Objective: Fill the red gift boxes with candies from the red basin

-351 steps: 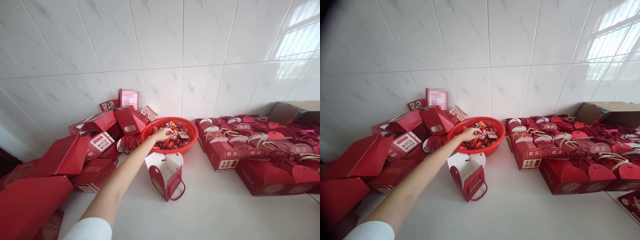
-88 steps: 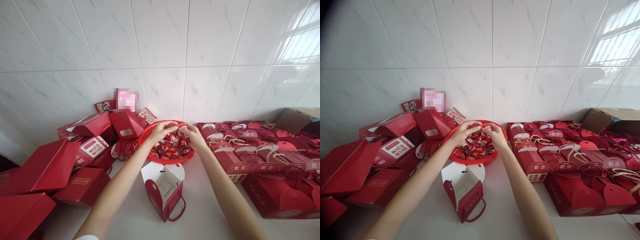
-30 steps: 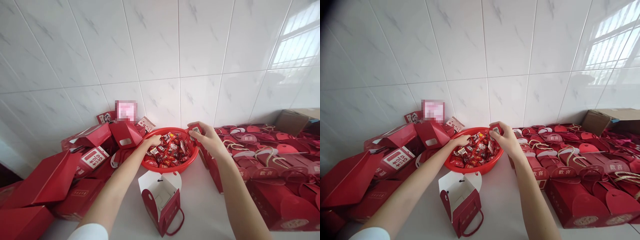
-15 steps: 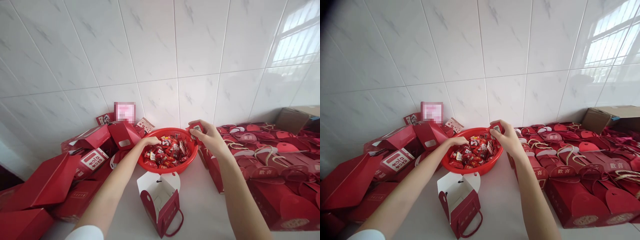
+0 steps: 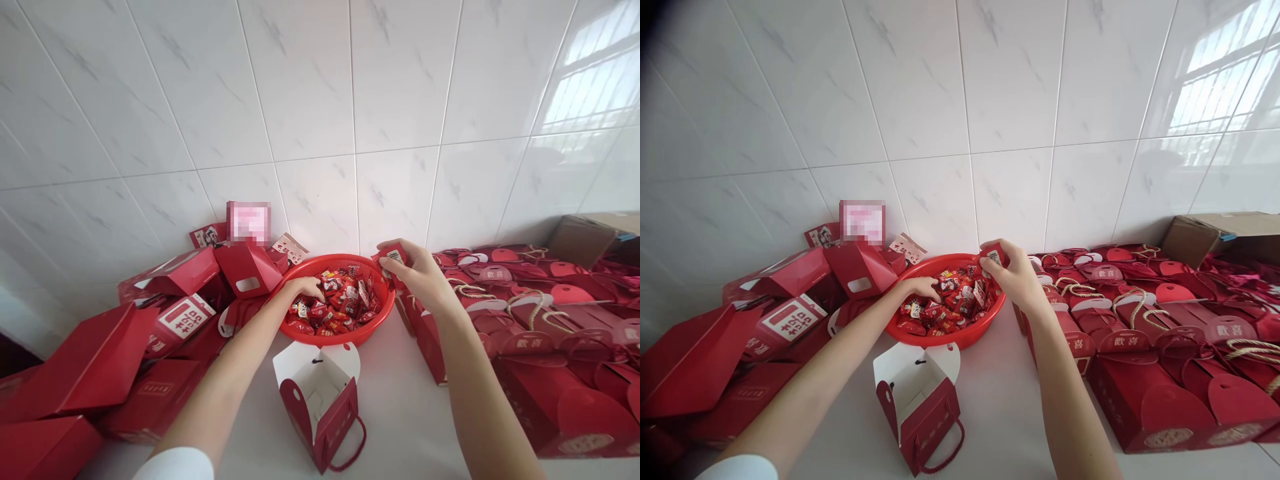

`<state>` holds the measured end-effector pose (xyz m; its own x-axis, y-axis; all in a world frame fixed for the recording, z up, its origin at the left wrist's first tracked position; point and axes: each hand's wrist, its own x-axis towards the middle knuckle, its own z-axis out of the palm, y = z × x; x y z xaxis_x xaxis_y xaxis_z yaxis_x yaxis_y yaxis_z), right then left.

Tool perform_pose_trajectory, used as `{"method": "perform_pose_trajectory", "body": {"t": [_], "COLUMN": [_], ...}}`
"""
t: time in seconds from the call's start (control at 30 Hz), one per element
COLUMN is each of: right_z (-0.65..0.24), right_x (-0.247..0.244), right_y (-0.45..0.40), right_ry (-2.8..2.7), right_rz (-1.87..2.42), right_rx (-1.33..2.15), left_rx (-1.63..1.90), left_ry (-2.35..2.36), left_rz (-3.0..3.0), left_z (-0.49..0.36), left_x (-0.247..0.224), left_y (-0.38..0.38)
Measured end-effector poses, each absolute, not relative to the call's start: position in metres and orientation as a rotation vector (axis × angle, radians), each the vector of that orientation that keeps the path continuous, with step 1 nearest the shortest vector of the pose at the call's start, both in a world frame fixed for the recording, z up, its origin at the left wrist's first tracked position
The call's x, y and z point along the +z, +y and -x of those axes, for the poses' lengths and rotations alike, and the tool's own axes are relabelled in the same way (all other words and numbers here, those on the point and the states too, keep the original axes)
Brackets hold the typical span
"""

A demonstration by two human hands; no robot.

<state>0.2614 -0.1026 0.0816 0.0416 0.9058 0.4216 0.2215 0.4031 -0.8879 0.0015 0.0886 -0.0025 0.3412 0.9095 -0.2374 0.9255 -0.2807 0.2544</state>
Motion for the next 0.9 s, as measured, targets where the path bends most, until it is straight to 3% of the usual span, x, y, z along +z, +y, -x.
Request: {"method": "perform_pose_trajectory", "body": {"t": [0.53, 0.9], "right_z": [-0.259, -0.259], "right_x": [0.08, 0.079], "right_y": [-0.101, -0.098], "right_ry": [-1.468, -1.485], "right_rz": [1.084, 1.085], "right_rx": [0.734, 0.707], "left_rx": [0.212, 0.749], "left_ry": [1.638, 1.273], "left_rz": [-1.906, -1.73], "left_z": [-0.001, 0.007], "left_x": [-0.004, 0.027], "left_y": [0.081, 0.07]}}
